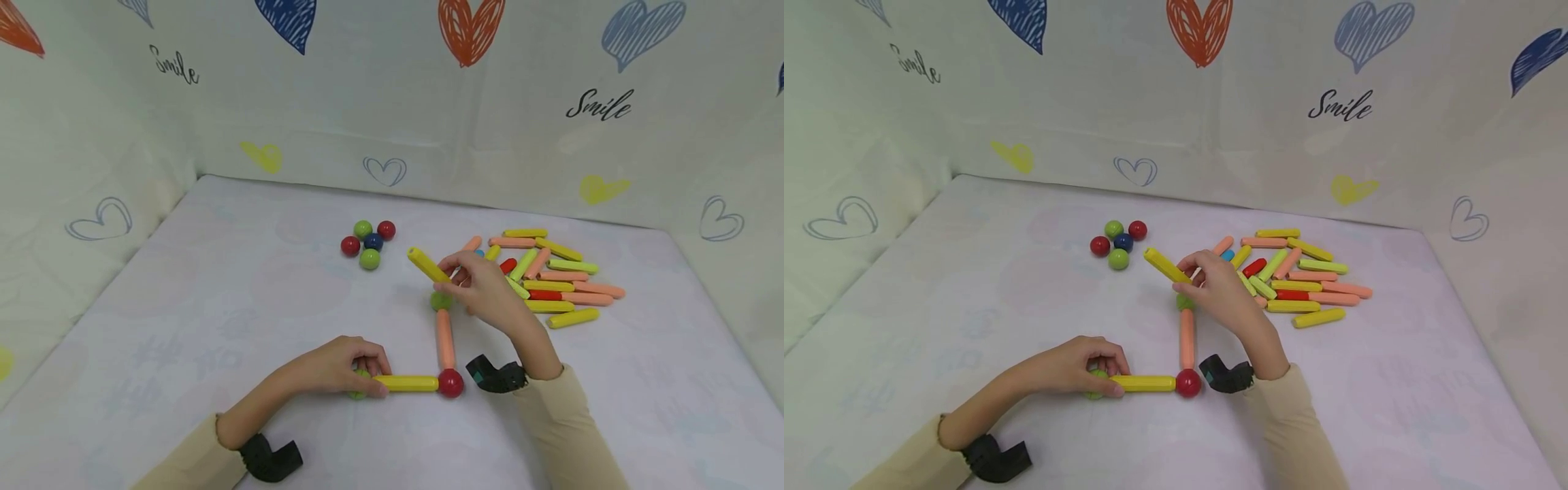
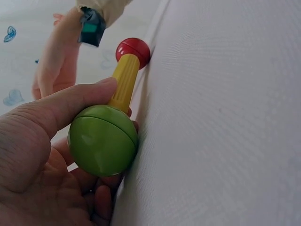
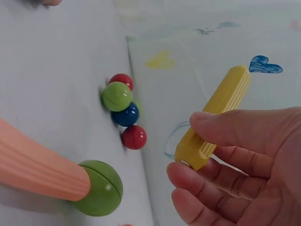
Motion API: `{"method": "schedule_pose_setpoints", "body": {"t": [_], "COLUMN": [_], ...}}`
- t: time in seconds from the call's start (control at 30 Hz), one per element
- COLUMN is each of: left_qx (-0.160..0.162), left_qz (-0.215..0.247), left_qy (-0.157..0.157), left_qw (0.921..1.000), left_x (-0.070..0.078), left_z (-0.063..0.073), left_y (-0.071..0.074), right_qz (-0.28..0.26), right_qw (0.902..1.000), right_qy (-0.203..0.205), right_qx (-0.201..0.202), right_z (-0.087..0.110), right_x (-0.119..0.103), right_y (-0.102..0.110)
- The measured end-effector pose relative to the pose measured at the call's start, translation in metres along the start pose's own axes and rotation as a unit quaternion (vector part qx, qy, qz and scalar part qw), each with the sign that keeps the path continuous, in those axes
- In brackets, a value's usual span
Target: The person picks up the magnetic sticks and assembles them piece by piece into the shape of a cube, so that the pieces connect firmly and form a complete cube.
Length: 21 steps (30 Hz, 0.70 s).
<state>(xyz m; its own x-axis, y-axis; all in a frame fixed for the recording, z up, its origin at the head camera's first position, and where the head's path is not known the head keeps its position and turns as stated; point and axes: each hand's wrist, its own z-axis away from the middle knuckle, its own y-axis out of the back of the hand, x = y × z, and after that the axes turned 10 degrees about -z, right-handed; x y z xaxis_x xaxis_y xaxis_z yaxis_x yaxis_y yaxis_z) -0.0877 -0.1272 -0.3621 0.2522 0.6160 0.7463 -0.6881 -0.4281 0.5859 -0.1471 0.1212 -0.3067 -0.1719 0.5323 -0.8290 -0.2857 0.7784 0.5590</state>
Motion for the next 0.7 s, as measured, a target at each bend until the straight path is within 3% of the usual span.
{"method": "schedule_pose_setpoints", "body": {"t": [0.3,0.7], "left_qx": [-0.009,-0.015], "left_qz": [0.009,0.011], "left_qy": [0.004,-0.006], "left_qw": [0.9999,0.9998], "left_x": [0.001,0.001], "left_z": [-0.001,0.0], "left_y": [0.001,0.003], "right_qz": [0.001,0.011], "right_qw": [0.9992,0.9974], "right_qy": [-0.002,0.004], "right_qx": [-0.039,-0.071], "right_z": [-0.011,-0.013], "right_x": [0.014,0.026], "right_y": [-0.017,-0.019]}}
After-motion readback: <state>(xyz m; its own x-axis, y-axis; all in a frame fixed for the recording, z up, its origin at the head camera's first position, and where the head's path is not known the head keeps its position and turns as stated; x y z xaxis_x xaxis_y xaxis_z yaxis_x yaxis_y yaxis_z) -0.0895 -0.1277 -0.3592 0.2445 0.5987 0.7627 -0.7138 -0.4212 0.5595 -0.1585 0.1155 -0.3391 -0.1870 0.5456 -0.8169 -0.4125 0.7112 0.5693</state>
